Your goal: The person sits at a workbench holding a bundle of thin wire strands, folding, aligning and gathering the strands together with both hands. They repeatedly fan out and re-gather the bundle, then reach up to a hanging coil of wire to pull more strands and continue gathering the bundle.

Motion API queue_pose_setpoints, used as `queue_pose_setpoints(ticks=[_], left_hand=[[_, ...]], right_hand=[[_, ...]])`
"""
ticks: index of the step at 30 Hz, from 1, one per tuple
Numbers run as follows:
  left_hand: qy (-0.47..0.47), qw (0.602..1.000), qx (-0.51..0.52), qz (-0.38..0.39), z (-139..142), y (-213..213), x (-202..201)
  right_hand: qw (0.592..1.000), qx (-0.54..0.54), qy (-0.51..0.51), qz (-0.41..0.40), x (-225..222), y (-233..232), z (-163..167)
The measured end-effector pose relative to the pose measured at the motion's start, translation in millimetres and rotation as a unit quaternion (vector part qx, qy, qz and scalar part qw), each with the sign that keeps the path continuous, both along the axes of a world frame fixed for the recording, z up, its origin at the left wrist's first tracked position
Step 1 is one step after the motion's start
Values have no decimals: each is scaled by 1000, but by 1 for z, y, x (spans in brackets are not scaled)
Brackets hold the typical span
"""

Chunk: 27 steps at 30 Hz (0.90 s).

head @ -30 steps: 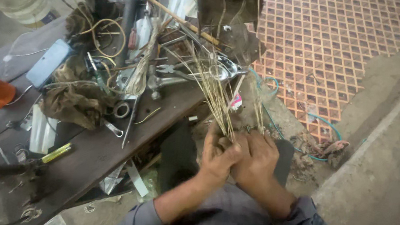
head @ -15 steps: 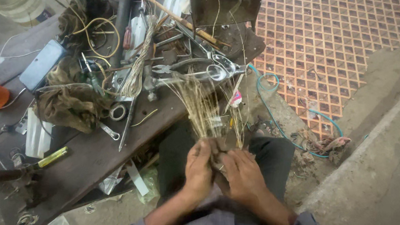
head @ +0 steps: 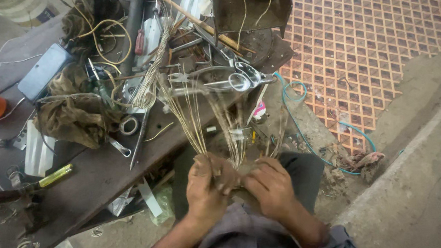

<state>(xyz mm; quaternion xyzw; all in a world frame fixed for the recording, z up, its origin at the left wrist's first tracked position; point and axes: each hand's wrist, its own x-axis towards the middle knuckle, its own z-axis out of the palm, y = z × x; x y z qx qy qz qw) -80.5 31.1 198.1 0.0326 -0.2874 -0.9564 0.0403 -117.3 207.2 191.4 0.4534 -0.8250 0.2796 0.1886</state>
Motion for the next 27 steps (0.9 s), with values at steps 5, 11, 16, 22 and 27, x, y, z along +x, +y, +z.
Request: queue_pose_setpoints(ticks=[5, 11, 16, 22, 27], left_hand=[[-5, 998, -21, 56, 6, -14, -8], [9, 998, 43, 41, 6, -28, -13], [-4, 998, 60, 31, 0, -21, -14], [-24, 999, 12, 21, -4, -16, -10], [-62, 997, 39, -16, -8, -14, -6]], right_hand=[[990, -38, -123, 56, -27, -13, 2], [993, -84, -19, -79, -69, 1, 99], [964, -118, 213, -106, -131, -16, 180], [929, -8, 359, -95, -178, -47, 210], [926, -5, 360, -108, -198, -55, 203]])
